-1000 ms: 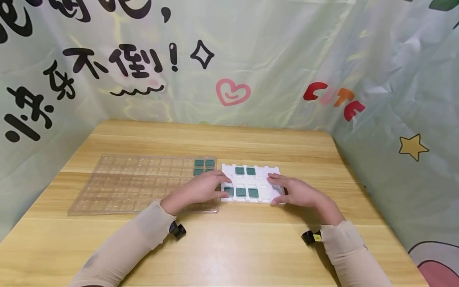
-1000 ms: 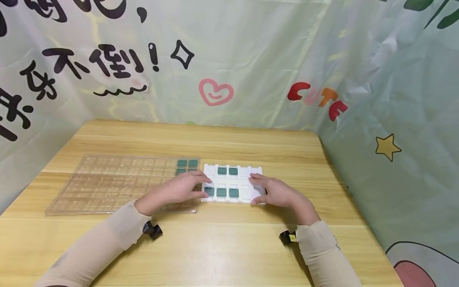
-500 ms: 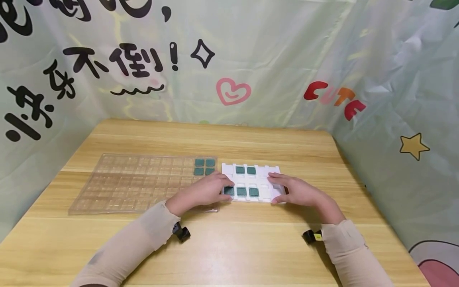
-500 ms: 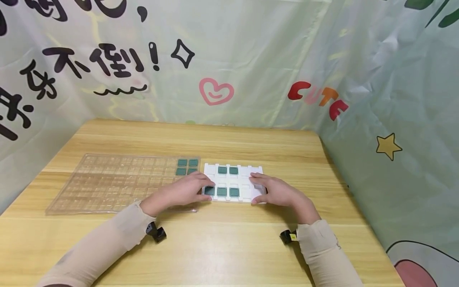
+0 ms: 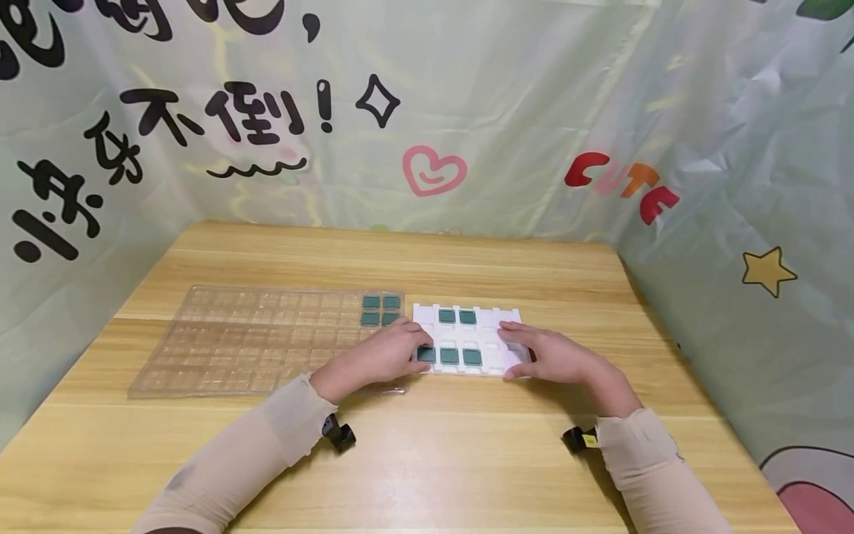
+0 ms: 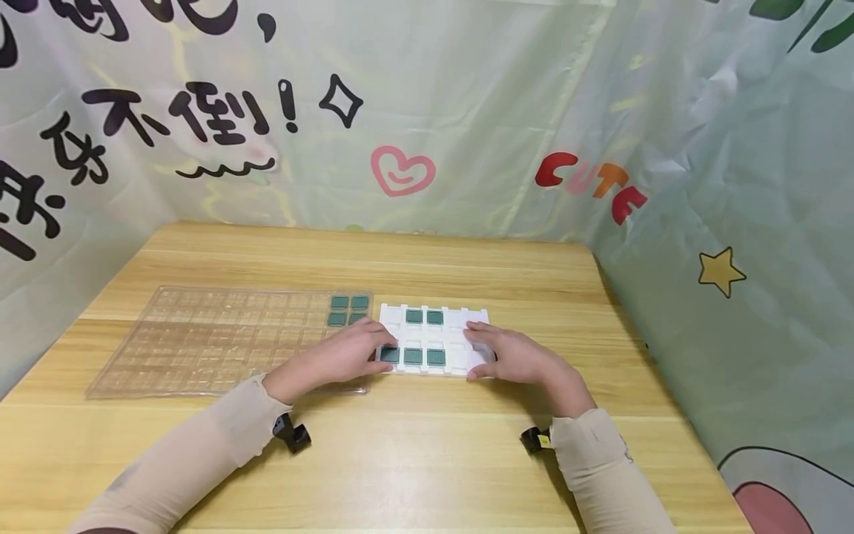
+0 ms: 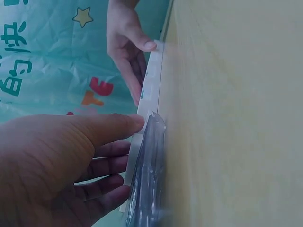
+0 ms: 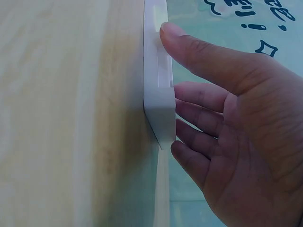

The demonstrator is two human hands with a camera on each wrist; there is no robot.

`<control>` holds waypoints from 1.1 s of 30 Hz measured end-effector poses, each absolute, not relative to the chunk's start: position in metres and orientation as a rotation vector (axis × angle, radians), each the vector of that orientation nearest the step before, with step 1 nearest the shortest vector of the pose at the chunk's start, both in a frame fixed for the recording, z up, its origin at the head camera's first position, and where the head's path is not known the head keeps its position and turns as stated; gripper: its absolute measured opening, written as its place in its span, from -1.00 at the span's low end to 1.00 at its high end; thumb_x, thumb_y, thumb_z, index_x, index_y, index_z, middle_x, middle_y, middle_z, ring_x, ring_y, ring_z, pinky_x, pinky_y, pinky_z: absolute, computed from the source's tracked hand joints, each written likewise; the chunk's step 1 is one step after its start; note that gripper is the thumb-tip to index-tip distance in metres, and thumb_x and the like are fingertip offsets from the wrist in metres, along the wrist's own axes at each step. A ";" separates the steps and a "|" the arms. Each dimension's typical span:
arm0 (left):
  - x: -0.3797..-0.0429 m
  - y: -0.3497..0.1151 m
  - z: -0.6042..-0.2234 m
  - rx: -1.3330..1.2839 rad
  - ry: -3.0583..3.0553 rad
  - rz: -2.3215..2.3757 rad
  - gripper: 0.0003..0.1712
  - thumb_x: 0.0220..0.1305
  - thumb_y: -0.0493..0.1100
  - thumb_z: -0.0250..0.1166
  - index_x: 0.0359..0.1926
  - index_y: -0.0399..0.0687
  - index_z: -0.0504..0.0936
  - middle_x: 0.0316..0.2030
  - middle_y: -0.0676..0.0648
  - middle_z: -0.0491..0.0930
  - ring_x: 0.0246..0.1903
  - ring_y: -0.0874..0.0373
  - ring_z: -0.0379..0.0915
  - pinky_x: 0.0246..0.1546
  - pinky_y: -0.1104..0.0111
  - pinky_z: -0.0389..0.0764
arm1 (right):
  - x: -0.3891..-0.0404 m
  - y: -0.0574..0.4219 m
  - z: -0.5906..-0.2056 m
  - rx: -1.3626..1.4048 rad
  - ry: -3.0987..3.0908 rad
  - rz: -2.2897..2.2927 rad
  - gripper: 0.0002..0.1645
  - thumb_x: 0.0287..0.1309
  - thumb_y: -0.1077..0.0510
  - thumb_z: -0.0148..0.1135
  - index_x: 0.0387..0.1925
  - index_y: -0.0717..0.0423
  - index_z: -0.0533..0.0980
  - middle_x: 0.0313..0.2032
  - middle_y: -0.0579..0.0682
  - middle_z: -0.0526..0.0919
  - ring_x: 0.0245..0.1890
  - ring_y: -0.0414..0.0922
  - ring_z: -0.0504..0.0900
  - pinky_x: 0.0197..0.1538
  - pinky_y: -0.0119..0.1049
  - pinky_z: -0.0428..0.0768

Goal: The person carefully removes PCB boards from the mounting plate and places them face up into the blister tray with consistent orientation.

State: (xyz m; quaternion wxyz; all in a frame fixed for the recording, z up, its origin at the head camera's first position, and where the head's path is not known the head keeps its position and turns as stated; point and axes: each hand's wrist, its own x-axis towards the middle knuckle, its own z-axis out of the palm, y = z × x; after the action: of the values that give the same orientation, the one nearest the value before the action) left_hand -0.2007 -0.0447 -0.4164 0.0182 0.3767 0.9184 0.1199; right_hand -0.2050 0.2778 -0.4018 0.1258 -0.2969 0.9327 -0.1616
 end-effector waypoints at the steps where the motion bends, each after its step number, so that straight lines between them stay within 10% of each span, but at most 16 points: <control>1: -0.201 -0.045 -0.417 1.174 2.854 0.369 -0.52 0.28 0.08 0.34 0.09 -0.11 0.63 0.02 -0.05 0.62 0.07 0.06 0.45 0.20 0.24 0.37 | -0.205 0.278 -0.401 -0.861 2.717 -0.465 0.02 0.07 -0.27 0.38 0.43 0.14 0.26 0.46 0.05 0.17 0.42 0.15 0.15 0.35 0.12 0.21; 33: -0.199 -0.046 -0.416 1.193 2.866 0.541 -0.61 0.27 0.01 0.36 0.02 -0.11 0.67 -0.08 -0.02 0.64 -0.06 0.09 0.53 0.07 0.22 0.50 | -0.200 0.277 -0.401 -0.954 2.718 -0.406 -0.06 0.26 -0.24 0.22 0.48 0.13 0.16 0.48 0.10 0.10 0.41 0.15 0.17 0.35 0.09 0.21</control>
State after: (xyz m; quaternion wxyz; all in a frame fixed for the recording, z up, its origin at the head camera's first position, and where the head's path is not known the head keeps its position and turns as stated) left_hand -0.1994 -0.0464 -0.4156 -0.0047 0.3787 0.9094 0.1717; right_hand -0.2002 0.2768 -0.4014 0.1161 -0.3256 0.9280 -0.1387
